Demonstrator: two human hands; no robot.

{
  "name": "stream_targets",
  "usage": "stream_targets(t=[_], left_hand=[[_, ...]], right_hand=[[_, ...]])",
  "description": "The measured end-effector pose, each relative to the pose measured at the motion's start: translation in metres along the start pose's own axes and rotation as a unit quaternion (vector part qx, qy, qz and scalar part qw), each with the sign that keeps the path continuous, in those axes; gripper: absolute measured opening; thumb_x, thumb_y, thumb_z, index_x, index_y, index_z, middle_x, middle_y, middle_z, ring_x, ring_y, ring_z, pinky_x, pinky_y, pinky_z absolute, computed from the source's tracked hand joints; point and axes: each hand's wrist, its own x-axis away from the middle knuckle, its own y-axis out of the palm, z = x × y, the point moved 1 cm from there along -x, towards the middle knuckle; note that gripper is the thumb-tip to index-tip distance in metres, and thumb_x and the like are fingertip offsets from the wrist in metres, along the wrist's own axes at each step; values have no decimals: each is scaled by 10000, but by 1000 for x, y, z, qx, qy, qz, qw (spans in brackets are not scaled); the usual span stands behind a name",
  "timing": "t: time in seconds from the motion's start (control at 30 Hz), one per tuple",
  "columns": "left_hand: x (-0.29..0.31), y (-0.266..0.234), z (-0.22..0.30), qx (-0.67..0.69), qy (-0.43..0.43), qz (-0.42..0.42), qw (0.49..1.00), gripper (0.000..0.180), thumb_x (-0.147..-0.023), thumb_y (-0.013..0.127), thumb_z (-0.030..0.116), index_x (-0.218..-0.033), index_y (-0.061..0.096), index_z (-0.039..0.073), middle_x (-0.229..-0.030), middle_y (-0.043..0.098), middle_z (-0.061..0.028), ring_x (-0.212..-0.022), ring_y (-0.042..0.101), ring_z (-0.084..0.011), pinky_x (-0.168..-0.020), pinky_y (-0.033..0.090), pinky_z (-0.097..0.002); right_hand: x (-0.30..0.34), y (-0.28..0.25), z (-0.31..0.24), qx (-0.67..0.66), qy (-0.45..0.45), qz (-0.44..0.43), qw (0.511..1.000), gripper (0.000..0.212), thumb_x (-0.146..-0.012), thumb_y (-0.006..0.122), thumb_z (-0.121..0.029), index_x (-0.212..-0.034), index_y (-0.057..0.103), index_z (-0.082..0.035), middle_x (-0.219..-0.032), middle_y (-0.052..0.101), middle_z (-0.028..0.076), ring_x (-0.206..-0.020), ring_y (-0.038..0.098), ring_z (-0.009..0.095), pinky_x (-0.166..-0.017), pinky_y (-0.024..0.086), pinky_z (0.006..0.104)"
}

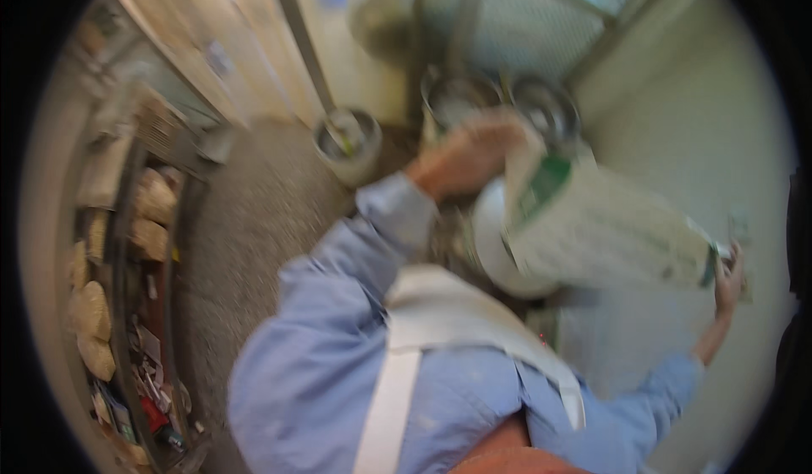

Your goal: The person scoops flour from a large sack into a metal bowl, weighs it on a digital scale, and pours it into a mixing bowl. They then add a small packet of powder and a measured amount of water to the mixing bowl.

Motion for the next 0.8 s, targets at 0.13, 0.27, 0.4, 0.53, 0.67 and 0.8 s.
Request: stream_targets(t=[0.13,0.27,0.4,0.53,0.67,0.8], left_hand=[[6,19,26,-54,62,-137,987,238,-936,418,181,-921,586,13,-991,567,-89,-944,528,-170,-840,409,-301],[4,29,35,-90,80,-190,974,243,-937,416,187,-921,589,16,-987,566,-94,-931,535,-176,-828,416,-299],[7,32,37,-109,105,-180,972,215,-921,427,133,-931,597,2,-935,584,-97,-883,539,-182,-800,424,-290],[12,28,39,-137,84,-139,977,209,-912,437,116,-926,607,-3,-897,592,-87,-835,540,-158,-766,431,-269],[13,30,38,-91,72,-121,986,222,-923,435,135,-924,610,0,-871,592,-58,-810,526,-98,-744,428,-245],[14,28,35,-68,21,-119,990,207,-929,426,127,-992,576,-1,-984,584,-70,-910,522,-123,-829,413,-261]], right_hand=[[35,36,-91,251,-294,26,922,526,-726,527,16,-1234,437,-80,-1229,460,117,-1200,347,306,-1019,246,387],[52,80,-156,199,-341,-139,908,386,-710,534,27,-1085,525,-62,-1094,518,133,-1064,422,311,-948,315,392],[53,85,-176,185,-283,-175,925,185,-693,552,35,-872,565,-8,-899,531,131,-929,466,307,-823,375,389],[61,73,-194,197,-337,-88,916,54,-681,565,48,-730,554,30,-802,520,123,-843,486,296,-736,396,378],[68,71,-212,247,-266,-76,929,58,-669,597,39,-685,541,33,-748,515,115,-830,500,289,-704,403,375],[66,76,-203,234,-205,-115,943,97,-697,626,2,-765,557,7,-769,519,124,-827,502,291,-715,403,378]])
